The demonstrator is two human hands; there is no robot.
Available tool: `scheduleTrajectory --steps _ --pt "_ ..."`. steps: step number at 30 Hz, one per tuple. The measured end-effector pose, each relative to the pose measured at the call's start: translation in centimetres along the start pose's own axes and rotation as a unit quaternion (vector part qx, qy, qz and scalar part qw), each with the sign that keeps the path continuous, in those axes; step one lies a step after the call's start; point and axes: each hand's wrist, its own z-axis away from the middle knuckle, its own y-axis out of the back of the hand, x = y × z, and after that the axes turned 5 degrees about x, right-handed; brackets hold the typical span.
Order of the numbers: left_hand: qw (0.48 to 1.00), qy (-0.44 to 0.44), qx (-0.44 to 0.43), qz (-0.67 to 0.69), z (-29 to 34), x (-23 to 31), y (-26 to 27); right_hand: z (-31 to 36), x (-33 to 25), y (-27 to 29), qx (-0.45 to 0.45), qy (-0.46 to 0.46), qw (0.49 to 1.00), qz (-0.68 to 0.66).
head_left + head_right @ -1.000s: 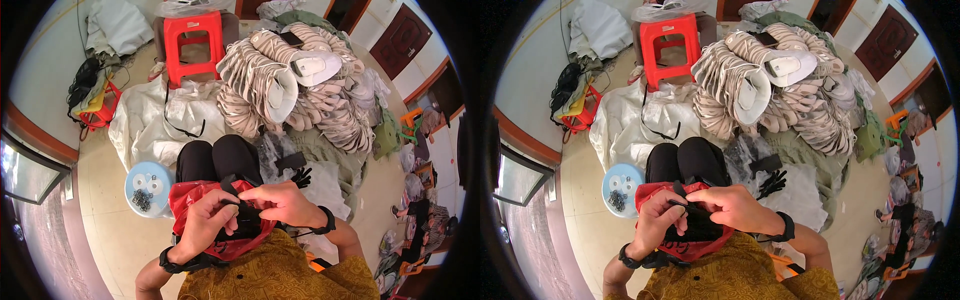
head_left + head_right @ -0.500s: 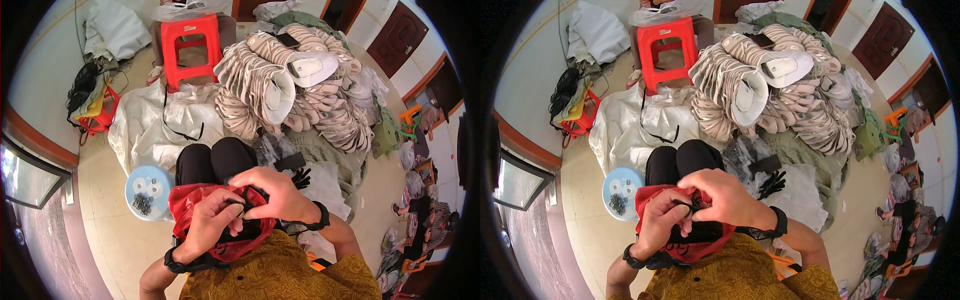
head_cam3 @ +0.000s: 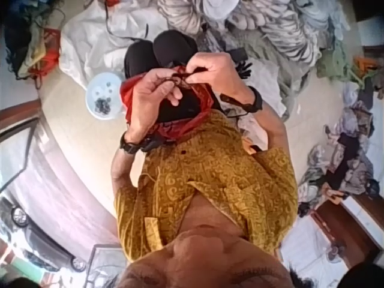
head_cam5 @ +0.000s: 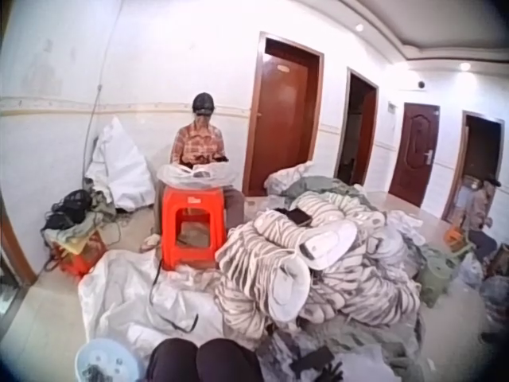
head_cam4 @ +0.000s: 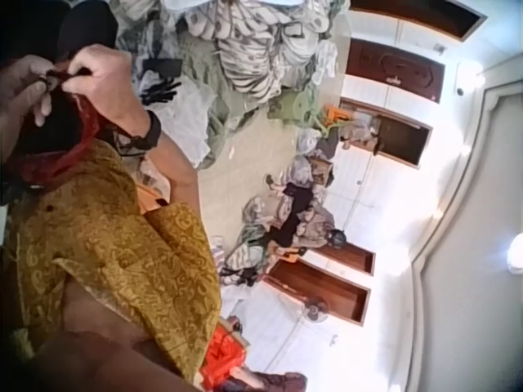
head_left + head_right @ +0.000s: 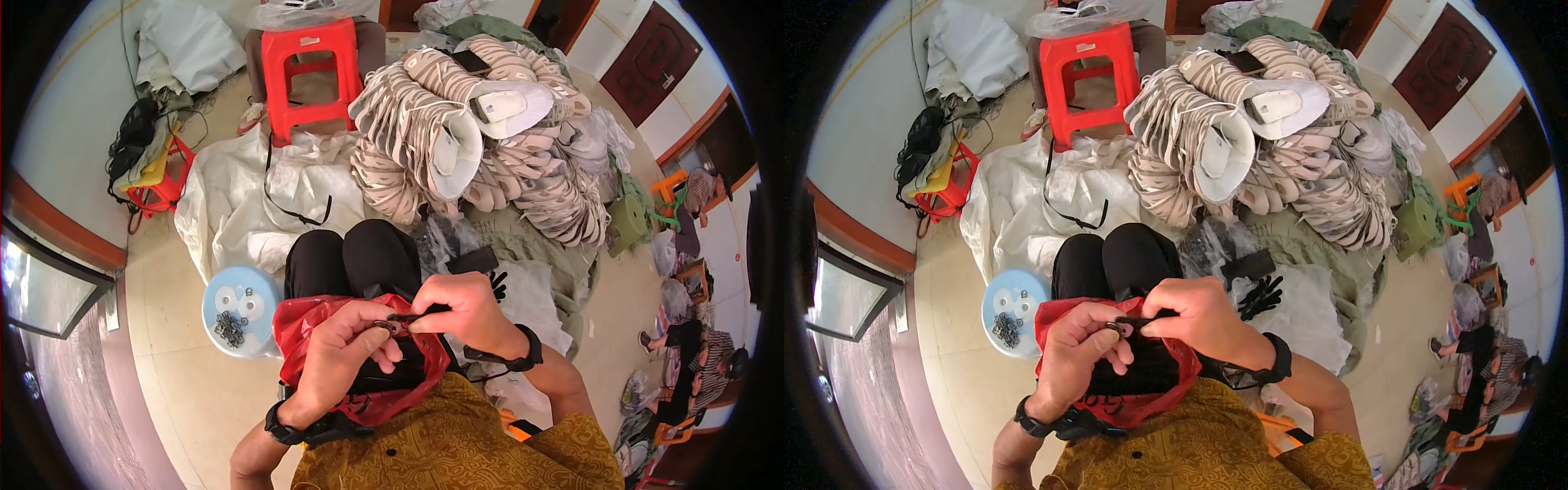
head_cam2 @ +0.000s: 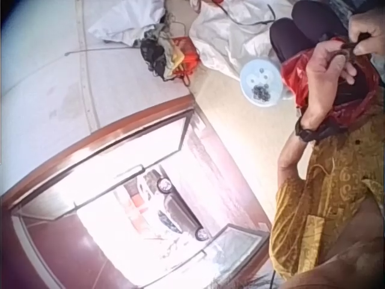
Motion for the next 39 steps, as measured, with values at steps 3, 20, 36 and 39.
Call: scheduleTrajectory --steps 3,20,36,39 --pt "0.999 -0.011 0.022 0.025 0.0 0.3 -0.1 0.4 0.0 0.5 -0.012 -0.123 0.987 -0.1" --pt "0.997 -0.056 0.053 0.027 -1.4 -0.5 -0.3 -0.1 -0.4 -0.9 -0.04 -0.271 0.921 -0.276" --pt "0.998 -0.024 0.023 0.059 -1.2 -0.3 0.6 0.9 0.2 -0.1 0.004 -0.287 0.928 -0.239" --pt "0.999 -0.023 0.02 0.02 -1.3 -0.1 0.7 0.7 -0.2 -0.2 -0.024 -0.298 0.92 -0.254"
